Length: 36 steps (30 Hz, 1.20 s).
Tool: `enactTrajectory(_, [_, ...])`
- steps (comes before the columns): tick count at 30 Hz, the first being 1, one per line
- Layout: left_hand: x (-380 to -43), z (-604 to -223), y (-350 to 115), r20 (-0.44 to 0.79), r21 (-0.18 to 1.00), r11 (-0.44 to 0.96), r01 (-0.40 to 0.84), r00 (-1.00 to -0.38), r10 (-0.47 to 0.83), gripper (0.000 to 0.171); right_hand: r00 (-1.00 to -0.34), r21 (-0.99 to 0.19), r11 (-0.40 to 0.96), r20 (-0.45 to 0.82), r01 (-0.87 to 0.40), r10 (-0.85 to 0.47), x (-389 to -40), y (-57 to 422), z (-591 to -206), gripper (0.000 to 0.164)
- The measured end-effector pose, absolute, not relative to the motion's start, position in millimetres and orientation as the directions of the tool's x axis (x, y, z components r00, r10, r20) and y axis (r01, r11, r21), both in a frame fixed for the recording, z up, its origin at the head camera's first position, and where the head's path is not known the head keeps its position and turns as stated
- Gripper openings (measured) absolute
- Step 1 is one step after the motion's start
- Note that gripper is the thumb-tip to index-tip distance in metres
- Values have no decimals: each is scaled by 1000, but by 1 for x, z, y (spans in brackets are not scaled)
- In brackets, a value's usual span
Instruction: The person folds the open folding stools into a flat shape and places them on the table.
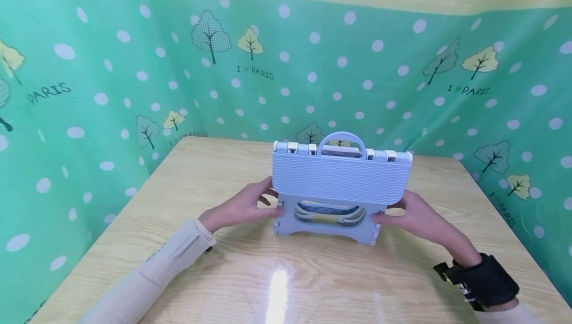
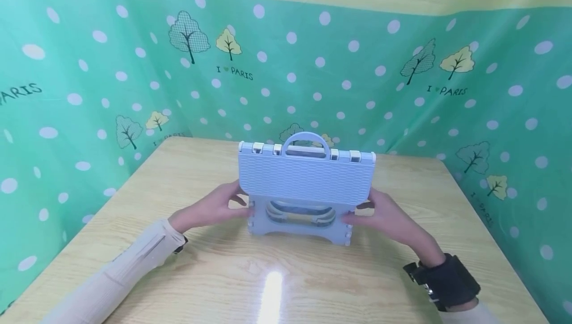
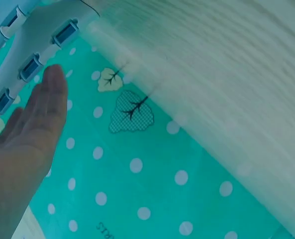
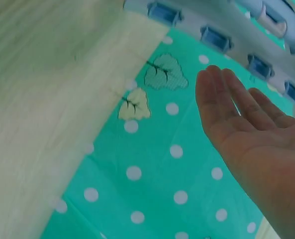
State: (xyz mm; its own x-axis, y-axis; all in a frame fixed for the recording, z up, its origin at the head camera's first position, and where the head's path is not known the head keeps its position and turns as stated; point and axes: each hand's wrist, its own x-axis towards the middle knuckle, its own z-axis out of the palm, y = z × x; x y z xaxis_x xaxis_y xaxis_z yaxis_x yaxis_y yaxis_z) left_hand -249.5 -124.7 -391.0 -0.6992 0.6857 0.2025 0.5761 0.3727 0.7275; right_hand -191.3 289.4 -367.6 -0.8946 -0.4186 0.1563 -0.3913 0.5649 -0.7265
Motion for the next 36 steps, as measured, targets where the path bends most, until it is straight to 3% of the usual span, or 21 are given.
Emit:
enactTrajectory(6, [-248, -394, -124, 218, 722, 349, 597, -675, 704, 68, -878, -760, 508, 170, -406, -448, -190, 283, -372, 69])
enactTrajectory(36, [-248, -395, -123, 230, 715, 348, 607, -673, 703, 61, -879, -748, 519, 180, -414, -442, -190, 281, -371, 63])
